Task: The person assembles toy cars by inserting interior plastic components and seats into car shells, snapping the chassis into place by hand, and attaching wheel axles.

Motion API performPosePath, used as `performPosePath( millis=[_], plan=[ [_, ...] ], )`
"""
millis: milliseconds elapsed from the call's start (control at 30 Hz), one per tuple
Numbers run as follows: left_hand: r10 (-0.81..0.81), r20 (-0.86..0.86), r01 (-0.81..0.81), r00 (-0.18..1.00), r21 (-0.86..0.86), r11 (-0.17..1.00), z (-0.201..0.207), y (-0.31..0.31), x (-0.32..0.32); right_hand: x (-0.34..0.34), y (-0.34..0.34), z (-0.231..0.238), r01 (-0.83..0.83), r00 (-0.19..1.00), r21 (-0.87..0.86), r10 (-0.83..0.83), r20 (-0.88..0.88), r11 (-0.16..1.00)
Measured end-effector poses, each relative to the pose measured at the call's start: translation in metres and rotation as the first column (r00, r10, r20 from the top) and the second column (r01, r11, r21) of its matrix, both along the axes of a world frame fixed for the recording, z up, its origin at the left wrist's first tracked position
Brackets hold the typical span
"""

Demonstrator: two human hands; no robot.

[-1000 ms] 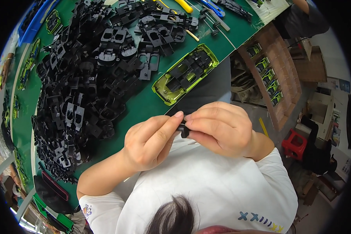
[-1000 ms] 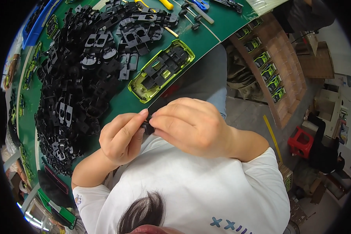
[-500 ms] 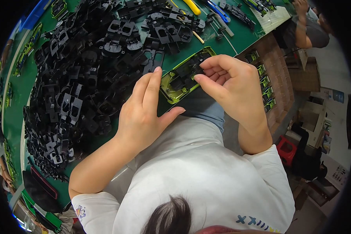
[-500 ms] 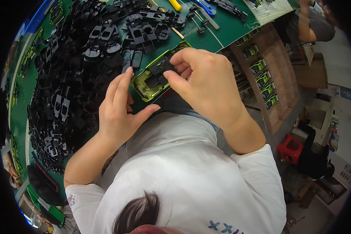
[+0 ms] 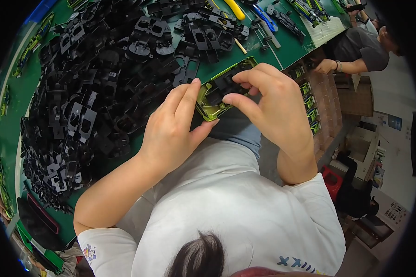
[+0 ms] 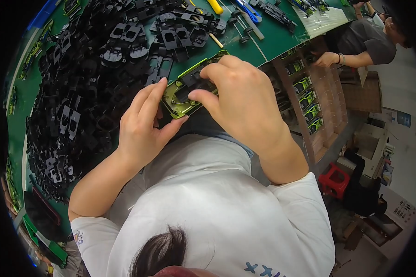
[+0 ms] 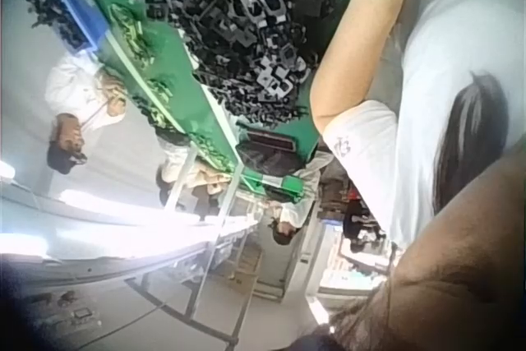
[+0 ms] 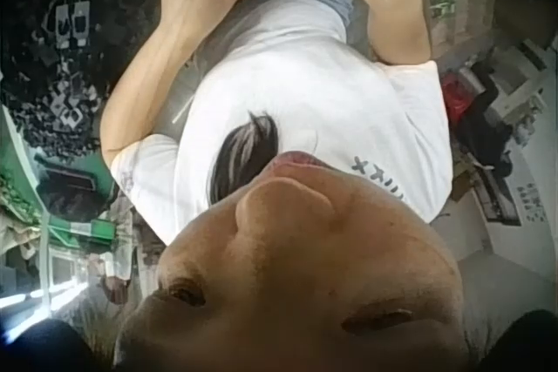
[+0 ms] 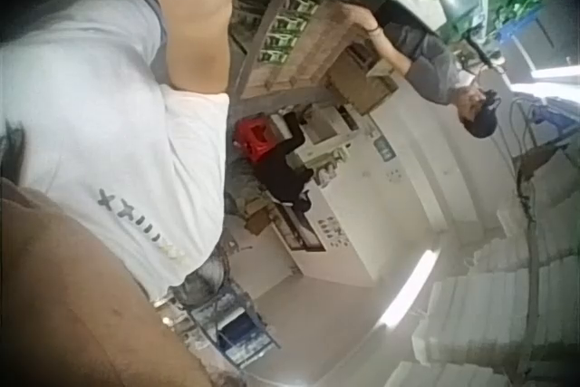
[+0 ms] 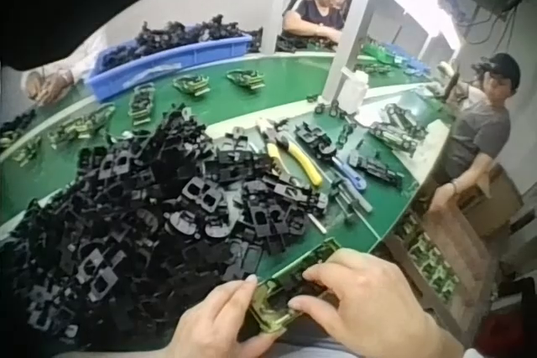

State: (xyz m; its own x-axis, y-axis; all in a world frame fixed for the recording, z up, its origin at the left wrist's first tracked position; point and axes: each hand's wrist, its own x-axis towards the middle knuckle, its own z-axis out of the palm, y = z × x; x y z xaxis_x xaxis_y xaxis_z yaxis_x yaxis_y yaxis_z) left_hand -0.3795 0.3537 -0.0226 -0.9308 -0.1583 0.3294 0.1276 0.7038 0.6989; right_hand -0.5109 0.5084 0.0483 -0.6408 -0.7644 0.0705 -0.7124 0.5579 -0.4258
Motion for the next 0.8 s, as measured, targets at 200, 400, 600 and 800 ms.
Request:
performPosePath(
  millis=[200, 400, 600, 800],
  plan=[
    [0.059, -0.049, -0.059, 0.997, 0.015, 0.998, -0.005, 0.002, -0.001, -0.006, 0.023, 0.005, -0.16, 0.971, -0.13, 0.133, -0.196, 0.978],
    [0.029, 0.005, -0.029, 1.0, -0.002, 1.0, 0.0, 0.001, -0.002, 0.002, 0.03, -0.017, -0.194, 0.958, -0.04, 0.181, -0.222, 0.98],
    [0.038, -0.016, -0.038, 0.999, -0.018, 0.999, 0.0, 0.001, -0.003, 0.003, 0.033, -0.018, -0.173, 0.956, 0.04, 0.178, -0.234, 0.984],
    [0.044, -0.007, -0.044, 0.999, -0.016, 0.999, 0.002, 0.001, -0.003, -0.002, 0.031, -0.017, -0.203, 0.927, 0.094, 0.222, -0.302, 0.975]
  ],
)
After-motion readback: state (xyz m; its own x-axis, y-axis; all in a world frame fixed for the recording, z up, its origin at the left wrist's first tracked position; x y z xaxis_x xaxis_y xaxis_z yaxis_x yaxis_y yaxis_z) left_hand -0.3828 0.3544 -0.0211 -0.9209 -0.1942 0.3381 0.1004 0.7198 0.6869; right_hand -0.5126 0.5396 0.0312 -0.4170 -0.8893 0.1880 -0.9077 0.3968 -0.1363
